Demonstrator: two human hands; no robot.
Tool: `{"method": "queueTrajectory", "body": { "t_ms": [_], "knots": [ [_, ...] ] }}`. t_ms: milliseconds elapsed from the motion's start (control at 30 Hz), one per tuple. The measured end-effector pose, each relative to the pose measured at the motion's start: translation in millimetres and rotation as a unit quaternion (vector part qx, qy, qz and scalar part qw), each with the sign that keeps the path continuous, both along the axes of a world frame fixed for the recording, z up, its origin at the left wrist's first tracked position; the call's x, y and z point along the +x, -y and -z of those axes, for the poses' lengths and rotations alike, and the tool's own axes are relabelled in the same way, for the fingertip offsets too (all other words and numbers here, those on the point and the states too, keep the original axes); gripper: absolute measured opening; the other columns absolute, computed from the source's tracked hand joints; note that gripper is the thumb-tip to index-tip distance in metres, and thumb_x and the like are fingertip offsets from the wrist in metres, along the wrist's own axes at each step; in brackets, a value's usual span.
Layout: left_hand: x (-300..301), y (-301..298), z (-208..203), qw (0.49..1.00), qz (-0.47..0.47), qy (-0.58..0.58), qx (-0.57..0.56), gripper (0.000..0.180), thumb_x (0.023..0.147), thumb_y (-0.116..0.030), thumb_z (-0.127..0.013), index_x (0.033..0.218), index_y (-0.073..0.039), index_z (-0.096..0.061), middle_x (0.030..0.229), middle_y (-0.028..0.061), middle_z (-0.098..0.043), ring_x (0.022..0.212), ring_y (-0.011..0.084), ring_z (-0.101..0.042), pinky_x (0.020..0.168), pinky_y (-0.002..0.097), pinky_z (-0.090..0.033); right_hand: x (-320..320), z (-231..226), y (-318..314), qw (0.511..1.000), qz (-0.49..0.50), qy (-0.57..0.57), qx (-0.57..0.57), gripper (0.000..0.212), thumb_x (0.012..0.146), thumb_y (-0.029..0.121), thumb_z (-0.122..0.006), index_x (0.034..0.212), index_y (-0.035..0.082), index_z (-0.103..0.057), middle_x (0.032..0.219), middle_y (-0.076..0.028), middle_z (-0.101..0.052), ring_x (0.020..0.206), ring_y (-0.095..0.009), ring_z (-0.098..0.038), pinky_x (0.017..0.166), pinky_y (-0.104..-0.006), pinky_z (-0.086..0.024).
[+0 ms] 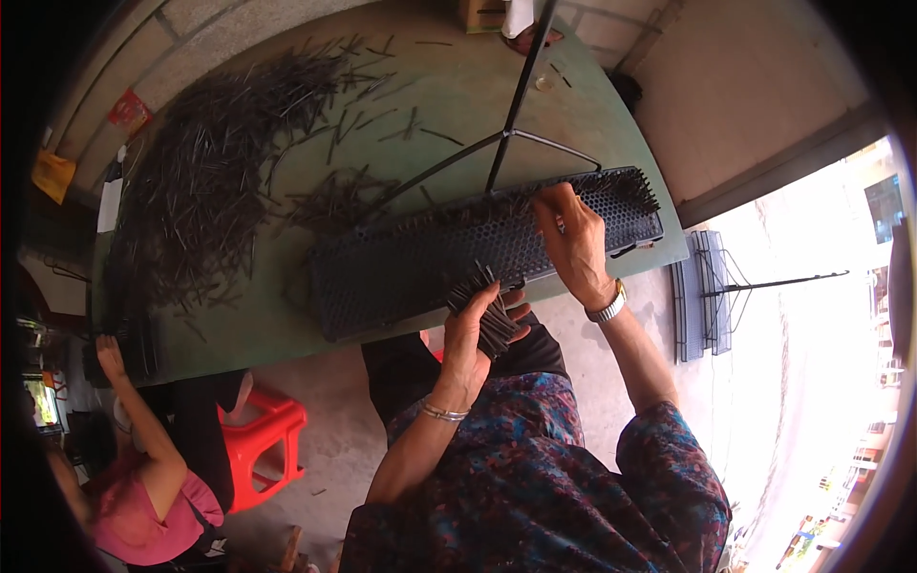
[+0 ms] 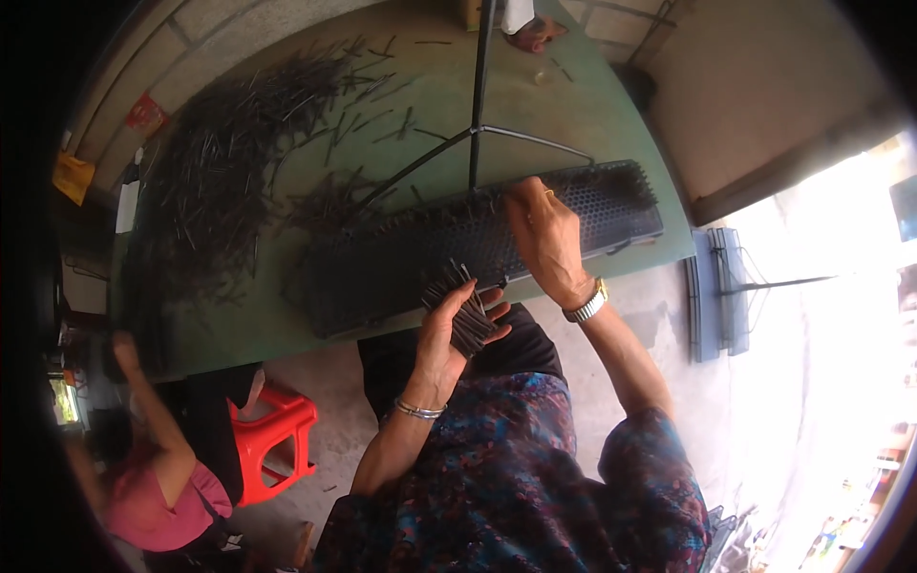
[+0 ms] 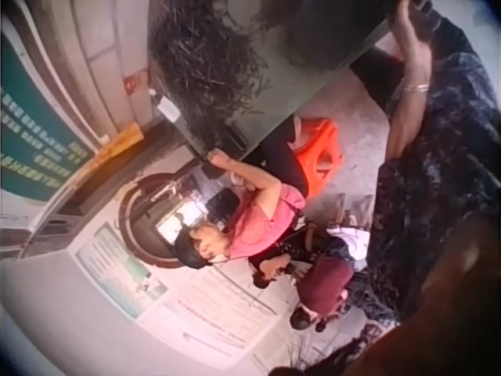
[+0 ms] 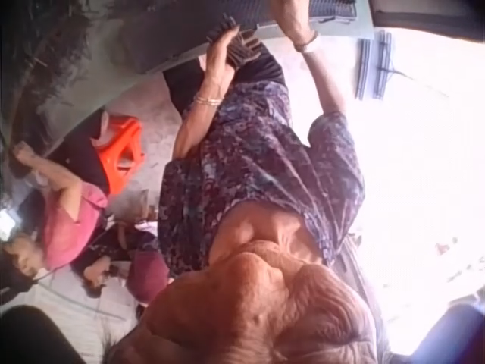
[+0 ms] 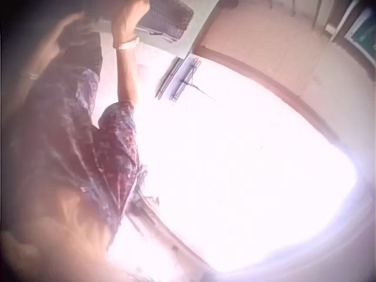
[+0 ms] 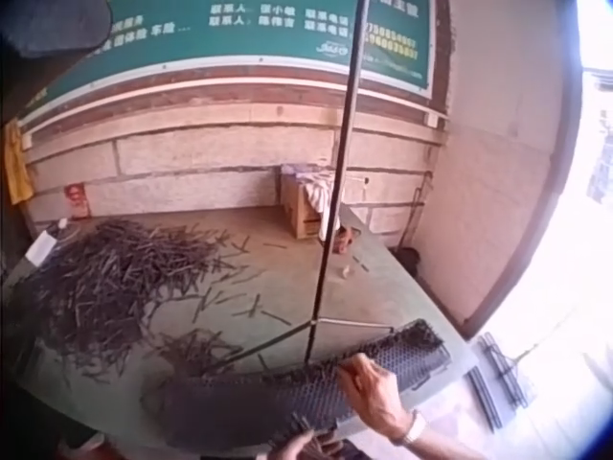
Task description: Inserting small black rods into a perforated metal grid for assembly.
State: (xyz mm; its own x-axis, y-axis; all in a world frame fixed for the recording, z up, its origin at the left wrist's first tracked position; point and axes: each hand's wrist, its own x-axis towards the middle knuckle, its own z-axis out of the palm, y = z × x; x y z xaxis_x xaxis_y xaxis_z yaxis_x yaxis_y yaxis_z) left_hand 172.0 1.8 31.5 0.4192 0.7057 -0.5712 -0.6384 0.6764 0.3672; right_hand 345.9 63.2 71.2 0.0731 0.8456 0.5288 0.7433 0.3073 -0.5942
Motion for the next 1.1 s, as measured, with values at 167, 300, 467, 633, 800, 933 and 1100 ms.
{"method": "queueTrajectory", "body": {
  "t_ms": [167, 300, 467, 633, 800, 933, 1100],
  "knots": [
    [5, 0, -6, 0.999, 0.015, -0.048, 0.003, 0.021, 0.091, -0.023, -0.065, 0.105, -0.007, -0.063, 0.096, 0.0137, -0.069, 0.084, 0.0244, -0.069, 0.068, 0.0403, -0.059, -2, 18, -16, 0.999, 0.017, 0.02, 0.033, 0.008, 0.091, 0.006, -0.061, 0.099, 0.005, -0.058, 0.071, -0.009, -0.061, 0.059, -0.02, -0.063, 0.054, -0.0315, -0.048],
    [6, -1, -4, 0.997, 0.013, -0.071, 0.014, 0.021, 0.09, -0.022, -0.066, 0.102, -0.006, -0.062, 0.09, 0.013, -0.07, 0.078, 0.0232, -0.069, 0.063, 0.0353, -0.058, -3, 25, -15, 0.998, 0.032, 0.04, -0.021, 0.008, 0.089, 0.008, -0.063, 0.096, 0.007, -0.059, 0.077, -0.01, -0.06, 0.064, -0.024, -0.063, 0.057, -0.0335, -0.049],
    [13, -1, -8, 0.997, 0.009, -0.073, 0.023, 0.022, 0.089, -0.02, -0.068, 0.102, -0.004, -0.063, 0.089, 0.013, -0.07, 0.075, 0.0226, -0.07, 0.058, 0.0321, -0.057, -5, 19, -16, 0.986, 0.022, 0.16, -0.027, 0.013, 0.086, 0.016, -0.067, 0.09, 0.006, -0.061, 0.09, -0.01, -0.057, 0.073, -0.026, -0.061, 0.063, -0.0357, -0.049],
    [12, -1, -6, 0.996, -0.003, -0.084, 0.028, 0.024, 0.087, -0.019, -0.07, 0.104, -0.003, -0.064, 0.088, 0.0124, -0.071, 0.073, 0.0217, -0.07, 0.055, 0.0297, -0.057, 4, -6, 2, 0.974, -0.076, -0.027, -0.214, 0.02, 0.086, 0.02, -0.07, 0.095, 0.003, -0.064, 0.084, -0.007, -0.063, 0.069, -0.017, -0.06, 0.059, -0.0309, -0.047],
    [16, 0, -18, 0.993, 0.027, -0.091, 0.063, 0.025, 0.091, -0.022, -0.065, 0.109, -0.005, -0.064, 0.094, 0.009, -0.07, 0.078, 0.0209, -0.07, 0.059, 0.0309, -0.057, 9, -14, 20, 0.906, -0.198, -0.113, -0.357, 0.018, 0.088, 0.014, -0.063, 0.099, -0.001, -0.065, 0.078, -0.009, -0.067, 0.067, -0.012, -0.06, 0.059, -0.0274, -0.047],
    [24, 2, -24, 0.996, 0.014, -0.079, 0.045, 0.024, 0.09, -0.019, -0.066, 0.107, -0.003, -0.065, 0.091, 0.0098, -0.071, 0.074, 0.0201, -0.07, 0.057, 0.0282, -0.056, 17, -9, 22, 0.888, -0.212, -0.166, -0.372, 0.018, 0.088, 0.013, -0.062, 0.098, -0.002, -0.064, 0.078, -0.009, -0.067, 0.069, -0.012, -0.064, 0.061, -0.0274, -0.049],
    [30, 3, -22, 0.994, 0.006, -0.086, 0.067, 0.023, 0.09, -0.019, -0.065, 0.108, -0.003, -0.065, 0.094, 0.0081, -0.072, 0.078, 0.0178, -0.07, 0.061, 0.0282, -0.057, 21, -14, 23, 0.886, -0.211, -0.151, -0.385, 0.014, 0.089, 0.007, -0.059, 0.095, -0.004, -0.063, 0.078, -0.01, -0.067, 0.071, -0.015, -0.069, 0.063, -0.0277, -0.052]
  ]
}}
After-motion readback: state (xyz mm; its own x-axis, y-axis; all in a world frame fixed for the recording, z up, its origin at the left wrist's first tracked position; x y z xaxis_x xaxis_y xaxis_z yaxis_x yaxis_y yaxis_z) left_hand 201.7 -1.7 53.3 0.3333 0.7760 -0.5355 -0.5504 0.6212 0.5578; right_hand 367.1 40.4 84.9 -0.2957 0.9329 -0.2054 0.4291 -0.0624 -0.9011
